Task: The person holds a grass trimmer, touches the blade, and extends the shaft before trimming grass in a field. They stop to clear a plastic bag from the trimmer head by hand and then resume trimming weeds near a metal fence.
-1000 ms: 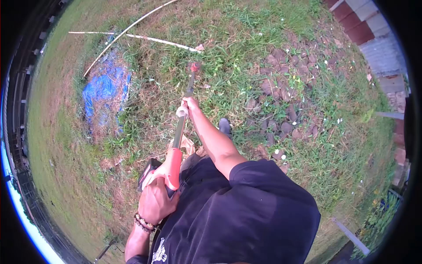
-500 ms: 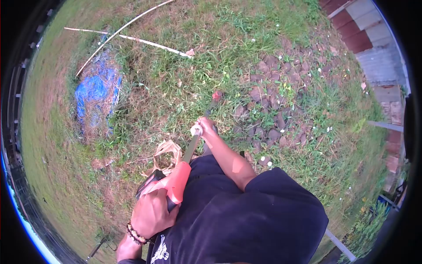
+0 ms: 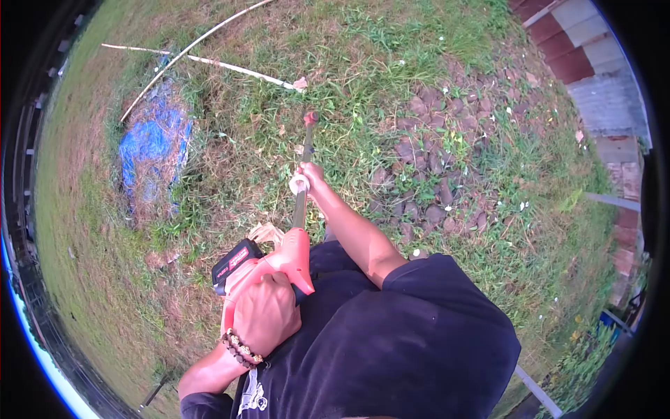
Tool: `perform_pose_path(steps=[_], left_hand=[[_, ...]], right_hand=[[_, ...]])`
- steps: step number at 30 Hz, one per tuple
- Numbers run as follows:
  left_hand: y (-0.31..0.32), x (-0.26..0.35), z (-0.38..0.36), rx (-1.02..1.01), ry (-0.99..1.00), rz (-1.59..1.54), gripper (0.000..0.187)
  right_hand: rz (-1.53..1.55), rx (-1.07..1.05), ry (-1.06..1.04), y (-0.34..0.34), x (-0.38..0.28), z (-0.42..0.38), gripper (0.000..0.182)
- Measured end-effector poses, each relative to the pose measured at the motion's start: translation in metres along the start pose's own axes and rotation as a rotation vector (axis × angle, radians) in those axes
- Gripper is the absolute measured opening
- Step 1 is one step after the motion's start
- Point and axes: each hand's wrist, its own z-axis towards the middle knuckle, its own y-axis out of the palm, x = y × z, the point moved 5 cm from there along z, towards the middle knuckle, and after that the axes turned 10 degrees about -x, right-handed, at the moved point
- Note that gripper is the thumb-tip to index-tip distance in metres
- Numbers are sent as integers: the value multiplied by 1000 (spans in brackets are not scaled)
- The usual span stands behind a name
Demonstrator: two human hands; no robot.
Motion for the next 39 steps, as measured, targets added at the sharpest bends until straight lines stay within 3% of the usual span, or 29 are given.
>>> perform_pose_path(steps=[4,7,11,14,18,22,24,28,31,33,36,39], left_hand=[[-27,1,-7,-117,21,-90,31],[-32,0,-11,-251,12,-182,35],[-36,-2,-10,-231,21,-229,33],[-28,3,-4,-180,61,-175,32],[-12,9,8,-112,62,-131,27],[-10,19,21,16,122,-18,19],[-14,20,25,11,107,14,18],[-22,20,31,-122,90,4,25],[-33,19,23,-208,107,-44,27],[-39,21,10,-209,148,-54,30],[-46,19,-2,-240,13,-167,30],[-48,22,-11,-179,43,-111,30]], right_hand=[[25,104,-19,-27,-11,-42,11],[226,83,-65,-73,7,-37,14],[31,340,-38,-92,-10,-63,15],[-6,295,-75,-88,-22,-55,12],[58,-13,-218,-72,-45,-26,10],[-9,141,-167,-58,-64,-10,5],[40,54,-165,-53,-67,-21,5],[61,181,-103,-96,-49,-8,8],[52,354,-78,-114,-37,-45,9],[47,353,-74,-108,-36,-66,9],[4,328,-78,-100,-42,-62,10],[61,239,-96,-55,-61,-83,11]])
